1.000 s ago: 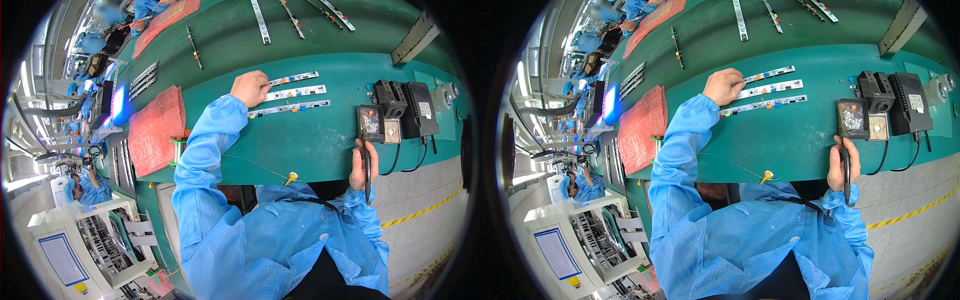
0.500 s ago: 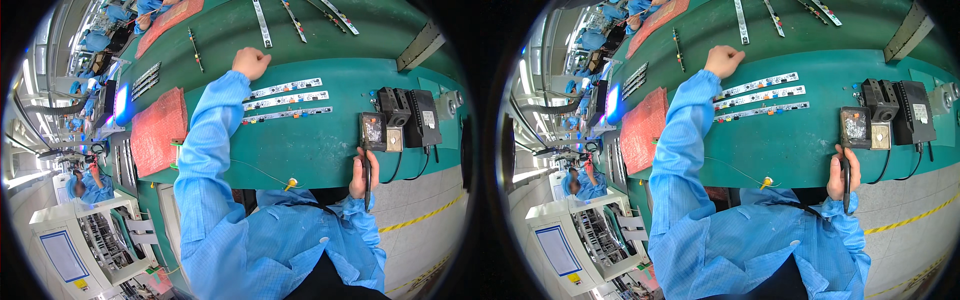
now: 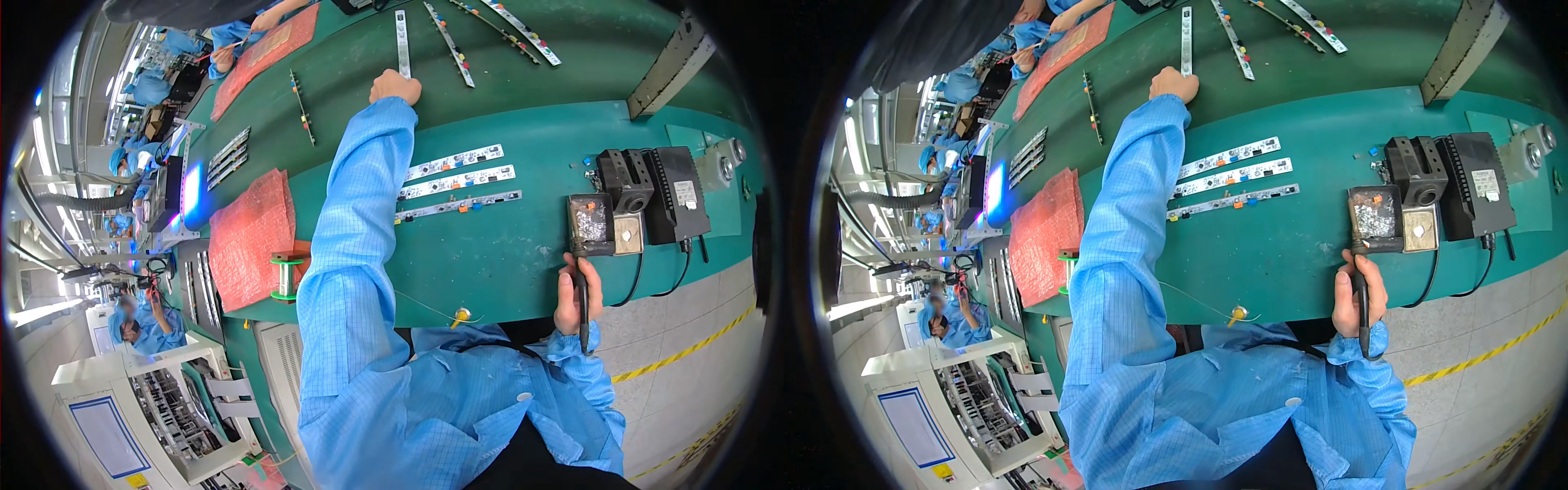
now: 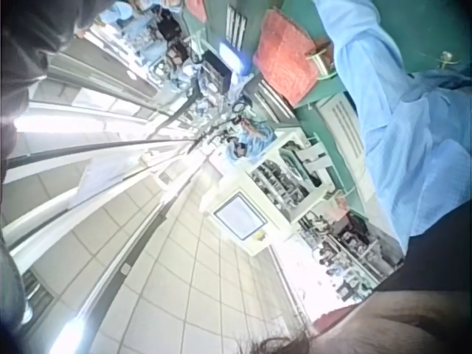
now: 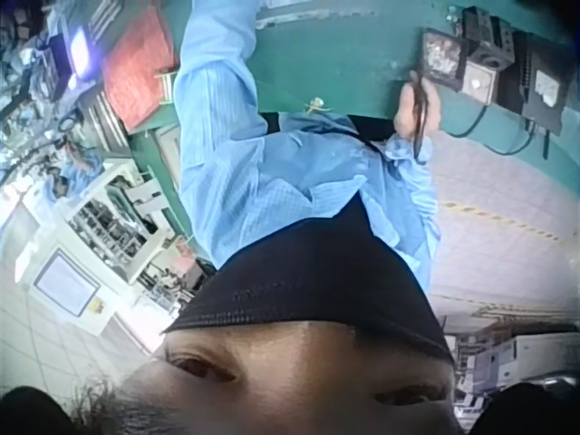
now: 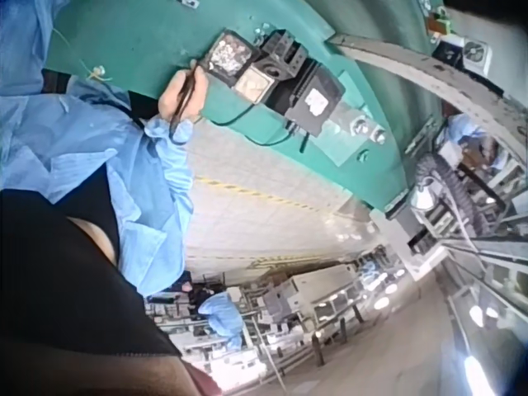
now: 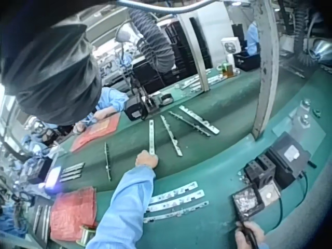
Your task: Soldering electronic components onto LED strips at a manual assembly station.
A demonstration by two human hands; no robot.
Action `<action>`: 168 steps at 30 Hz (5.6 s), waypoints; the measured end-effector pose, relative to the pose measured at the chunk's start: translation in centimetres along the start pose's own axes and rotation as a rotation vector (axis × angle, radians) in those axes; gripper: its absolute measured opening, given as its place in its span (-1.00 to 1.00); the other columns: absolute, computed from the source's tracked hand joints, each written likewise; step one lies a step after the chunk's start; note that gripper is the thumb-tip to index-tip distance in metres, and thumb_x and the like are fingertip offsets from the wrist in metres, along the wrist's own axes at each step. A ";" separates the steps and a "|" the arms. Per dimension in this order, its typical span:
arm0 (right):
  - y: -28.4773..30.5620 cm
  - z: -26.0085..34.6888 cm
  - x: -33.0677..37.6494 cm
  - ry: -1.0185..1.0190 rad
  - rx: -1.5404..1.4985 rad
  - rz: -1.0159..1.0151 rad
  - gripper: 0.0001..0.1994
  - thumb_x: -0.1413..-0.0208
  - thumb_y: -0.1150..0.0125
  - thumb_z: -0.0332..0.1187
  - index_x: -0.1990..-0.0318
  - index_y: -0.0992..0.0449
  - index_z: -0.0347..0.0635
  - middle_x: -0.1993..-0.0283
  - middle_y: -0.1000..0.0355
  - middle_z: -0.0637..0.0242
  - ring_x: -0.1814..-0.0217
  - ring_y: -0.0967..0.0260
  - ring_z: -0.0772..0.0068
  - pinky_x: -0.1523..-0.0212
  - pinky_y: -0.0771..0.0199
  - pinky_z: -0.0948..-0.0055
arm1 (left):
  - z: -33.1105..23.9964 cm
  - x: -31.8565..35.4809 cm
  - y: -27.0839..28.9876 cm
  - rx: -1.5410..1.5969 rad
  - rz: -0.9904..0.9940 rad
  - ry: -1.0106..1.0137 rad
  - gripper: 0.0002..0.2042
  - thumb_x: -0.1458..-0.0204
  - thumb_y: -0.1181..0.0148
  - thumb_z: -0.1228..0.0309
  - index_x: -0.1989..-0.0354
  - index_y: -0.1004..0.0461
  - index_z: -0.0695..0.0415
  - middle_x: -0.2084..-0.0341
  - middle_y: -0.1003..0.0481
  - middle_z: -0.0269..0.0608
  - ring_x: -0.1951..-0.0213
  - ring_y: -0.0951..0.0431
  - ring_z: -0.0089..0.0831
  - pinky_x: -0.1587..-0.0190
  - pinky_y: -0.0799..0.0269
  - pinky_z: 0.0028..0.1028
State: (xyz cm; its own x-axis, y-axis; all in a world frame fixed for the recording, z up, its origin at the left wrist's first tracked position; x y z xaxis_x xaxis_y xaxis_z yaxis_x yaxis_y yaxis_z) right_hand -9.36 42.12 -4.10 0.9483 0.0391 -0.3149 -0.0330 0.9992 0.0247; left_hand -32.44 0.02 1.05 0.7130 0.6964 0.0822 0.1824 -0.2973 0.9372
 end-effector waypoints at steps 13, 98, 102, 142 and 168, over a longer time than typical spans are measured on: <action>0.0 0.1 0.0 -0.018 0.012 0.008 -0.61 -0.16 -0.18 -0.57 -0.16 -0.38 -0.33 -0.02 -0.51 -0.03 0.12 -0.43 0.43 0.03 -0.46 0.43 | 6.4 -1.4 1.4 0.803 0.253 0.114 -0.68 -0.11 -0.03 0.65 -0.05 -0.45 0.42 0.29 -0.54 0.01 0.40 -0.64 -0.25 0.39 -0.67 -0.35; -0.4 0.0 0.2 -0.025 -0.061 -0.087 -0.57 -0.13 -0.16 -0.62 -0.19 -0.35 -0.35 -0.06 -0.46 -0.13 0.09 -0.43 0.38 0.02 -0.46 0.41 | 12.3 26.8 0.9 0.267 -0.069 -1.103 -0.81 0.22 -0.38 0.60 0.37 -0.58 0.20 0.30 -0.57 -0.16 0.30 -0.59 -0.21 0.27 -0.54 -0.32; -0.2 0.0 0.4 -0.041 -0.065 -0.067 -0.57 -0.13 -0.17 -0.63 -0.18 -0.35 -0.36 -0.05 -0.46 -0.11 0.09 -0.44 0.36 0.02 -0.47 0.39 | 11.0 26.1 2.0 0.159 -0.173 -1.130 -0.83 0.24 -0.38 0.58 0.40 -0.58 0.19 0.30 -0.56 -0.16 0.27 -0.57 -0.18 0.24 -0.52 -0.29; -0.3 -1.4 0.2 0.189 -0.090 -0.147 -0.41 -0.13 -0.13 -0.64 -0.32 -0.15 -0.27 -0.20 -0.34 -0.23 0.24 -0.40 0.41 0.08 -0.46 0.35 | 11.7 29.1 5.1 0.247 0.333 -0.859 -0.96 0.10 -0.23 0.58 0.45 -0.52 0.20 0.21 -0.41 -0.13 0.11 -0.39 -0.09 0.02 -0.34 -0.25; -0.4 -0.7 -0.1 0.150 -0.072 -0.119 -0.43 -0.14 -0.14 -0.65 -0.32 -0.16 -0.25 -0.18 -0.35 -0.24 0.23 -0.40 0.42 0.09 -0.47 0.37 | 12.2 28.6 0.1 0.252 -0.173 -0.969 -0.82 0.22 -0.34 0.62 0.39 -0.59 0.16 0.41 -0.49 -0.25 0.39 -0.50 -0.26 0.34 -0.38 -0.31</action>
State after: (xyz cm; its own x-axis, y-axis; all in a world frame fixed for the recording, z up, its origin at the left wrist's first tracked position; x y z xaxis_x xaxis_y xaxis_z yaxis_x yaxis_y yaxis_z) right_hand -9.64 41.74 -4.76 0.8893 -0.0834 -0.4496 0.0490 0.9949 -0.0876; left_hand -3.72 11.95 -0.69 0.8846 -0.0533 -0.4633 0.3930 -0.4495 0.8022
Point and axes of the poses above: each hand's wrist, its own x-axis away from the middle knuckle, its own y-axis out of the back of the hand, z = x × y, the point moved 1 cm from there along -x, towards the middle knuckle
